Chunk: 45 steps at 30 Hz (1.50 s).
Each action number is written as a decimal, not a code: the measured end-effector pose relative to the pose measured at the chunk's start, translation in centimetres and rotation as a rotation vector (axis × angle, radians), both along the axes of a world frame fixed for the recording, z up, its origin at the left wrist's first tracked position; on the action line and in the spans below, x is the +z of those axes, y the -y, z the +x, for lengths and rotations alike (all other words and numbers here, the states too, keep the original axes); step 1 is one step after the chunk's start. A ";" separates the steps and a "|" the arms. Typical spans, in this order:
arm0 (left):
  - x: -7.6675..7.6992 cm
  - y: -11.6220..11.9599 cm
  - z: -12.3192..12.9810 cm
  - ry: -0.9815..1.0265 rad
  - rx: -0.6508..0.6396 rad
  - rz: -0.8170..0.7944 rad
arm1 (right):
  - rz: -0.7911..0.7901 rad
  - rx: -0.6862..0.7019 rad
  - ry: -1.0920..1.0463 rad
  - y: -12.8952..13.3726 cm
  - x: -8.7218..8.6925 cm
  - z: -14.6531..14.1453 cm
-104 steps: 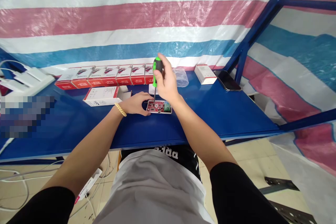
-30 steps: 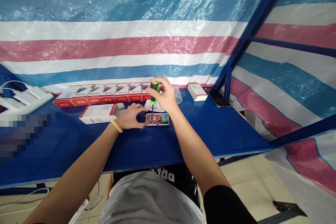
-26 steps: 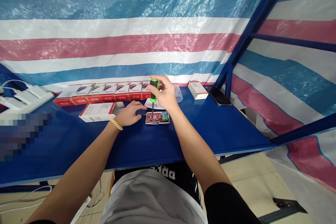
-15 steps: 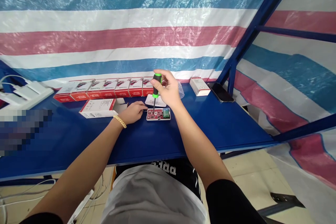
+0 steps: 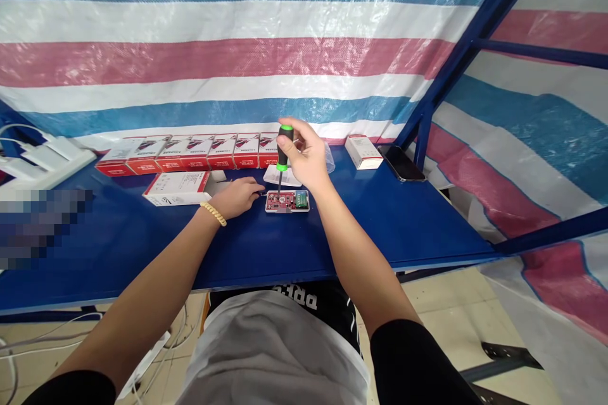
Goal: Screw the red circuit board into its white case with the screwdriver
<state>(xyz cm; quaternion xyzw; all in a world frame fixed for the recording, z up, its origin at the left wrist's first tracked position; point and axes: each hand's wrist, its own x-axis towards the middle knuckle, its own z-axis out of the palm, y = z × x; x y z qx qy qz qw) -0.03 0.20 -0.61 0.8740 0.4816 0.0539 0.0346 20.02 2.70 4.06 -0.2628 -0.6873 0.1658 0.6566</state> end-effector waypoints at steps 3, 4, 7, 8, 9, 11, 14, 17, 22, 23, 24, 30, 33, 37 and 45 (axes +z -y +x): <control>0.1 -0.1 0.1 -0.008 -0.027 -0.023 | 0.011 0.013 -0.003 0.0 0.0 0.0; 0.0 -0.2 0.1 -0.002 -0.009 -0.028 | 0.012 0.015 0.000 0.0 0.0 0.0; -0.1 -0.3 0.3 0.017 0.092 -0.031 | 0.010 0.013 0.001 0.0 0.0 0.0; -0.1 -0.3 0.3 0.020 0.125 -0.030 | 0.005 0.012 0.001 0.1 0.0 0.0; -0.2 -0.4 0.4 0.023 0.155 -0.024 | -0.003 0.013 0.001 0.1 0.0 0.0; -0.2 -0.5 0.4 0.024 0.211 0.001 | -0.033 0.033 0.010 0.2 0.0 0.0; -0.1 -0.5 0.4 0.043 0.268 0.057 | -0.076 0.124 0.048 0.5 0.3 0.0; 0.2 -0.2 0.5 0.177 0.149 0.083 | -0.063 0.176 0.087 1.0 0.6 -0.3; 0.2 0.7 1.0 0.222 -0.133 -0.053 | 0.041 -0.082 0.105 1.3 0.9 -0.8; 0.2 0.8 1.0 0.215 -0.146 -0.070 | 0.052 -0.134 0.092 1.2 0.9 -0.8; 0.1 0.9 1.1 0.211 -0.152 -0.082 | 0.054 -0.165 0.080 1.1 0.8 -0.7; 0.2 0.8 1.3 0.196 -0.142 -0.110 | -0.029 0.065 0.109 0.1 0.3 0.4; 0.2 1.0 1.4 0.185 -0.154 -0.087 | -0.039 0.115 0.108 0.5 0.5 0.1; 0.1 1.1 1.4 0.197 -0.157 -0.069 | 0.034 -0.078 0.089 1.0 0.7 -0.7; -0.2 1.0 1.4 0.262 -0.215 -0.034 | -0.044 0.106 0.060 0.2 0.1 0.3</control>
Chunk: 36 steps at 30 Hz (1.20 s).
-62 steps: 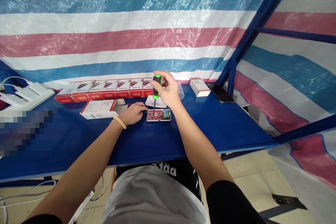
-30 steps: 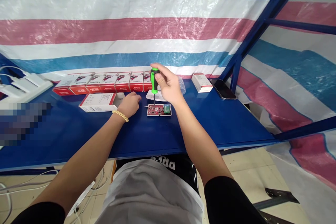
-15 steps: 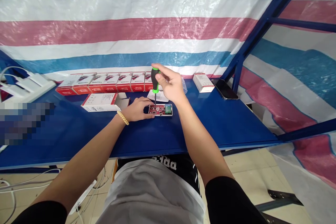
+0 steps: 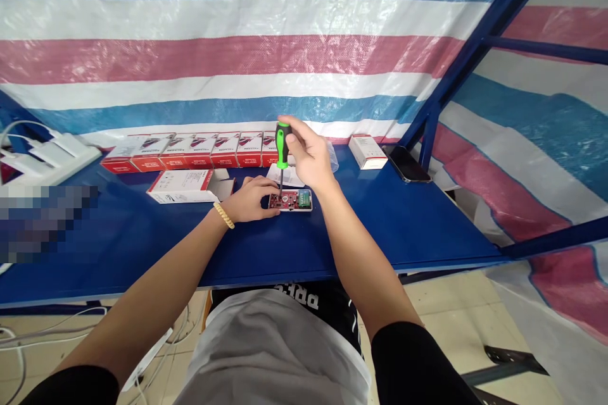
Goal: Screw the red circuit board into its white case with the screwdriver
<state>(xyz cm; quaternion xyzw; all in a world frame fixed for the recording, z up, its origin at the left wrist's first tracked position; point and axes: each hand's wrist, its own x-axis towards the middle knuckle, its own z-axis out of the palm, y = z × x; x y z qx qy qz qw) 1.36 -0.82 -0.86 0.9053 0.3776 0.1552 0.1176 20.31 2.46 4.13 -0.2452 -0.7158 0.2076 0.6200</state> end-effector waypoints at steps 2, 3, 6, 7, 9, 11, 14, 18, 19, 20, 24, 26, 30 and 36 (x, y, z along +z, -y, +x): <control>0.0 0.0 0.1 0.010 0.007 -0.015 | 0.043 -0.016 0.006 0.1 0.1 -0.1; 0.0 0.0 0.2 0.014 0.013 -0.027 | 0.070 -0.055 0.009 0.2 0.1 -0.2; 0.0 0.0 0.5 0.012 0.032 -0.067 | 0.104 -0.201 -0.017 0.3 0.2 -0.6; 0.0 0.0 0.6 0.008 0.034 -0.076 | 0.093 -0.204 -0.028 0.4 0.2 -0.6; -0.1 0.0 0.7 -0.001 0.032 -0.084 | 0.049 -0.119 -0.035 0.4 0.2 -0.6; -0.1 0.0 0.7 -0.002 0.028 -0.087 | 0.003 -0.002 -0.024 0.5 0.2 -0.6; -0.2 -0.1 0.6 0.000 0.024 -0.099 | -0.021 0.034 0.014 0.8 0.2 -1.1; -0.3 -0.2 0.6 0.013 0.038 -0.148 | 0.072 -0.166 -0.024 1.0 -0.1 -1.9; -0.3 -0.3 0.6 0.018 0.043 -0.162 | 0.078 -0.205 -0.049 1.0 -0.1 -2.0; -0.3 -0.3 0.7 0.021 0.046 -0.174 | 0.069 -0.210 -0.065 1.0 -0.1 -1.9; -0.2 -0.3 0.8 0.017 0.050 -0.205 | -0.035 0.021 -0.032 0.9 0.5 -1.1; -0.1 -0.2 0.8 0.013 0.046 -0.208 | -0.050 0.078 -0.014 0.9 0.8 -0.8; 0.0 -0.2 0.9 0.009 0.039 -0.212 | 0.009 -0.067 -0.010 1.1 0.7 -1.1; -0.5 -0.4 0.8 -0.005 0.049 -0.186 | 0.034 -0.120 -0.001 1.5 0.4 -1.5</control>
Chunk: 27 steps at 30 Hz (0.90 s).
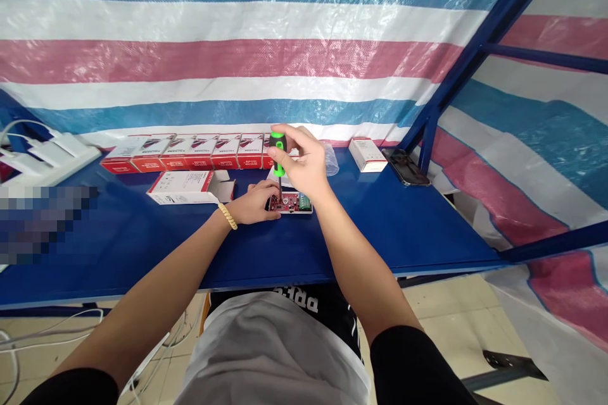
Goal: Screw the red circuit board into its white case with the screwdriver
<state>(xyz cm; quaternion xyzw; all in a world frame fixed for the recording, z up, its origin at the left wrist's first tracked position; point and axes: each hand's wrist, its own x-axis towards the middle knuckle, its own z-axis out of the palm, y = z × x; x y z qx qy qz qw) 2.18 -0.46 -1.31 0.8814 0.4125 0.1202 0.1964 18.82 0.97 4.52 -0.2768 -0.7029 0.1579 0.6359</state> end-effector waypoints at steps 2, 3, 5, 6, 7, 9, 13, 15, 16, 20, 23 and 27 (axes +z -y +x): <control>0.0 0.0 0.0 -0.007 0.000 0.004 | -0.063 0.119 0.042 0.2 0.1 0.1; 0.0 0.0 0.0 -0.008 0.000 0.003 | -0.082 0.160 0.053 0.3 0.1 0.2; 0.0 0.1 -0.1 -0.007 -0.002 0.001 | -0.074 0.189 0.066 0.5 0.2 0.1; 0.0 0.1 -0.1 -0.006 -0.003 0.002 | -0.048 0.172 0.077 0.6 0.2 0.0; 0.0 0.1 0.0 -0.005 -0.003 0.005 | -0.013 0.132 0.088 0.6 0.2 -0.1; 0.1 0.1 0.0 -0.003 -0.004 0.011 | 0.055 -0.008 0.085 0.5 0.1 -0.3; 0.1 0.1 0.0 -0.002 0.000 -0.006 | 0.047 -0.116 0.054 0.1 -0.1 -0.1; 0.1 0.1 0.0 -0.003 0.006 -0.016 | -0.011 -0.004 0.088 -0.1 -0.3 0.3; 0.1 0.1 0.0 -0.004 0.009 -0.018 | -0.035 0.049 0.107 -0.1 -0.3 0.6; 0.2 0.0 0.0 -0.001 0.002 -0.021 | -0.043 0.102 0.171 -0.3 -0.4 1.2; 0.2 0.0 0.0 -0.002 -0.003 -0.033 | 0.008 0.080 0.212 -0.2 -0.3 1.3; 0.2 0.0 0.1 -0.004 0.000 -0.032 | 0.099 -0.030 0.150 -0.1 -0.1 0.7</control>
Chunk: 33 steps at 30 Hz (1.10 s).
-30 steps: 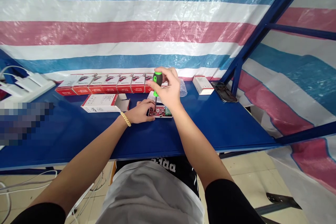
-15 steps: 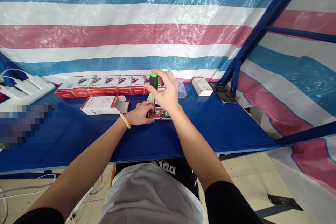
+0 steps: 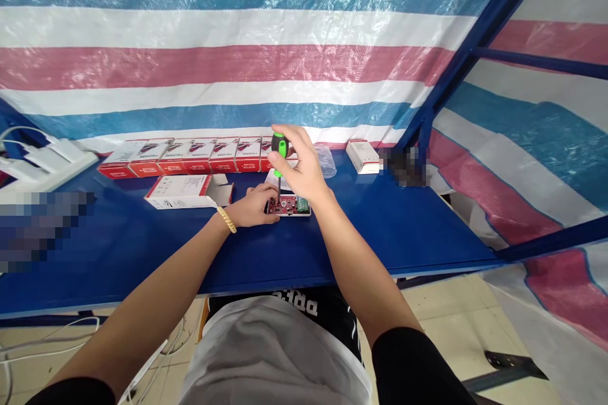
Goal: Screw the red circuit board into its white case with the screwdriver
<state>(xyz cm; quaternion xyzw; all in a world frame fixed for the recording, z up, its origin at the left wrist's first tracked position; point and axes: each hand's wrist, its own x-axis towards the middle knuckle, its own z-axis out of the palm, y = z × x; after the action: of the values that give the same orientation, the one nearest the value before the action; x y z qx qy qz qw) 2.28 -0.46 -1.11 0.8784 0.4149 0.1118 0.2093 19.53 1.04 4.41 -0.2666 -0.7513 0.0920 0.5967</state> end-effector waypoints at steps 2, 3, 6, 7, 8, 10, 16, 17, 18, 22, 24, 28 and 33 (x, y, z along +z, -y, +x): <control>0.0 0.0 0.0 0.002 0.001 0.002 | 0.046 -0.124 -0.075 0.1 0.0 -0.4; 0.0 0.0 0.0 0.003 0.002 0.001 | 0.056 -0.173 -0.108 0.2 0.0 -0.5; 0.0 0.0 0.0 0.006 0.008 -0.004 | 0.008 -0.125 -0.133 0.3 -0.1 -0.5; -0.1 0.0 0.0 0.007 0.009 -0.006 | -0.030 -0.055 -0.120 0.3 -0.1 -0.4; -0.1 0.0 0.0 0.008 0.009 -0.006 | -0.069 0.018 -0.103 0.4 -0.1 -0.3; -0.1 0.0 0.0 0.005 0.008 -0.006 | -0.121 0.119 -0.072 0.6 0.1 -0.2; -0.1 0.0 0.0 0.010 0.011 -0.005 | 0.005 -0.138 -0.085 0.9 0.6 -0.5; 0.0 0.1 0.0 0.012 0.011 -0.002 | 0.006 -0.172 -0.105 0.9 0.5 -0.4; 0.0 0.1 0.0 0.015 0.011 0.000 | -0.012 -0.171 -0.123 0.7 0.5 -0.2; 0.2 0.3 0.1 0.044 0.016 -0.006 | -0.180 0.126 -0.098 0.5 0.6 0.9; 0.1 0.3 0.2 0.057 0.032 -0.005 | -0.235 0.256 -0.055 0.5 0.8 1.3; -0.2 0.2 0.8 0.043 0.076 0.029 | -0.161 0.112 -0.038 0.4 0.8 1.0; -0.4 0.2 1.2 0.014 0.089 0.058 | -0.075 -0.165 -0.111 0.4 0.4 0.4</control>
<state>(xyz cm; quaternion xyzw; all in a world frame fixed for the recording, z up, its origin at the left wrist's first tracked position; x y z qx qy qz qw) 3.43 -0.64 -1.56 0.8640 0.4486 0.1393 0.1814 19.91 0.66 4.81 -0.3442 -0.6884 0.0853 0.6327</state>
